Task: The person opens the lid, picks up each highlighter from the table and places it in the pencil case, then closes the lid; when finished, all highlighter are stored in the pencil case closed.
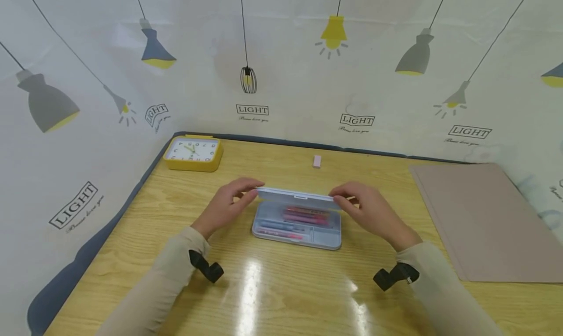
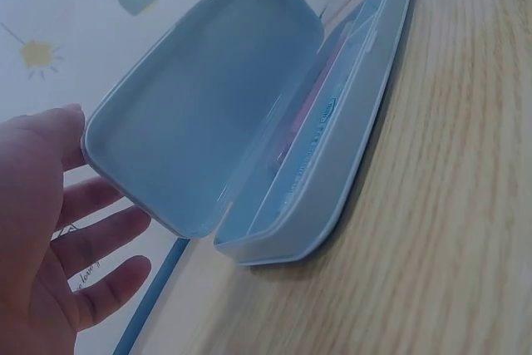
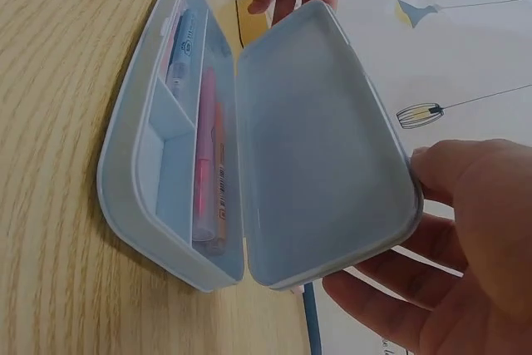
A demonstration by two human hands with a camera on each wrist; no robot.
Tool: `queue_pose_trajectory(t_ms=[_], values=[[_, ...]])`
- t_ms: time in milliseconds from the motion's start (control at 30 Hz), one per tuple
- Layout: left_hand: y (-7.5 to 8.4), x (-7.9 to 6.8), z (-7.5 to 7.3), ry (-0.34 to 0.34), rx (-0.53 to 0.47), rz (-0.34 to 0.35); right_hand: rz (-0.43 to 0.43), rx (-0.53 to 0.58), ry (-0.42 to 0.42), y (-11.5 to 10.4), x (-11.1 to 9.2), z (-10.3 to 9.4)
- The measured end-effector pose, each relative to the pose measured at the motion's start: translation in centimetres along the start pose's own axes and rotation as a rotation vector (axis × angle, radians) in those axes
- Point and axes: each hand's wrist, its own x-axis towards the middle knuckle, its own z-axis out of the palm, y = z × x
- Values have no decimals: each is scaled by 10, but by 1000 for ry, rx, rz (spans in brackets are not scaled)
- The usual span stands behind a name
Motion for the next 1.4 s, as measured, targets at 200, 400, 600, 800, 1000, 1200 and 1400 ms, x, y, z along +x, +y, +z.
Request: queue_pose_trajectory(t_ms=[200,400,600,800,1000,1200,1400], values=[[2,0,3,-1,15,2,23,-2,-38,3,-2,3],[3,-1,1,-22,24,22,20,-18,-106,3,-6,2],[2,-11,-2,-118,67,21,-25,-100,-163,5,-14,8],[4,-21,3,-211,283,175,-150,-266,-166,7,-25,20],[9,-26,14,-234,555,319,-267,-376,-150,9,-32,29],[13,-33,23,-228,607,377,-322,-444,-114,11,-36,34],[13,-37,27,-204,627,382,-319,-463,-108,11,-37,35]])
